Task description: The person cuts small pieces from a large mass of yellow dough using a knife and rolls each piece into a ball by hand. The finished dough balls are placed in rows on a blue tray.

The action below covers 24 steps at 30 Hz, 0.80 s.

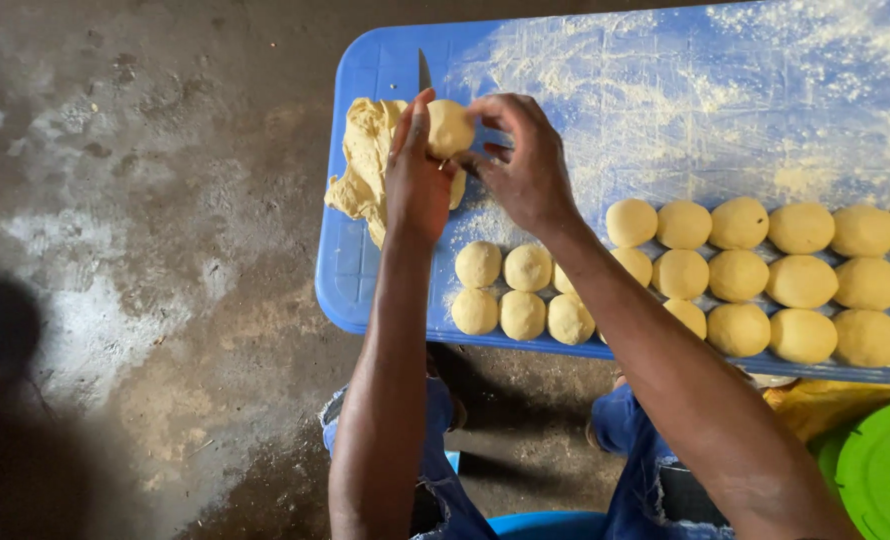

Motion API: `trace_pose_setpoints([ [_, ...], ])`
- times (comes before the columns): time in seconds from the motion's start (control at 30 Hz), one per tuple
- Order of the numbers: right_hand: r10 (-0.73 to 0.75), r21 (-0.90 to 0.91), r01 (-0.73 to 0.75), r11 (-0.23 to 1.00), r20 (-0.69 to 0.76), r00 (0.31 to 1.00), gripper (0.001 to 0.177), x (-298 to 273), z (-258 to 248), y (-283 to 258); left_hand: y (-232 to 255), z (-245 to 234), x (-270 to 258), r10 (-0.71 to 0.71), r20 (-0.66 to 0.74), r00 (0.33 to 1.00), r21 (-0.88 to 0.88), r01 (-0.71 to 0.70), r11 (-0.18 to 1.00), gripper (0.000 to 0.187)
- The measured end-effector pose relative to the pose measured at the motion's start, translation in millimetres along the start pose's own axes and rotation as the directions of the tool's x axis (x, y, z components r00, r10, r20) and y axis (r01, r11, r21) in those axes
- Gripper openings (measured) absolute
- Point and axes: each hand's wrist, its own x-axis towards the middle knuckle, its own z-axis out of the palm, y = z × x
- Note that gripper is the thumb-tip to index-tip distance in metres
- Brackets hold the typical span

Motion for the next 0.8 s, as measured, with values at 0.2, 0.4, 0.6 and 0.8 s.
trace_pose_setpoints([
  [0.2, 0.151, 0.003, -0.151, 0.988, -0.049, 0.987, 0.058, 1.9, -6.6, 2.2, -14.2, 5.9, -1.3, 0.095, 0.209, 0.973, 0.062, -0.11, 0.992, 0.052],
  [0.4, 0.238, -0.001, -0.239, 0.971, 0.111, 0.965, 0.034, 3.9, -46.8, 19.9, -25.6, -5.4, 6.4, -0.019, 0.127, 0.992, 0.346, -0.027, 0.938, 0.051],
  [0.6, 0.105, -0.04, -0.114, 0.993, -0.187, 0.977, 0.019, 2.5, -97.8, 37.2, -72.9, 27.5, -10.1, -0.204, 0.253, 0.946, 0.688, -0.028, 0.725, 0.045],
  [0.8, 0.059, 0.041, -0.055, 0.998, -0.109, 0.992, 0.012, 7.1, -101.7, 42.8, -111.4, 61.8, -35.1, -0.023, 0.275, 0.961, 0.725, -0.191, 0.662, 0.031],
])
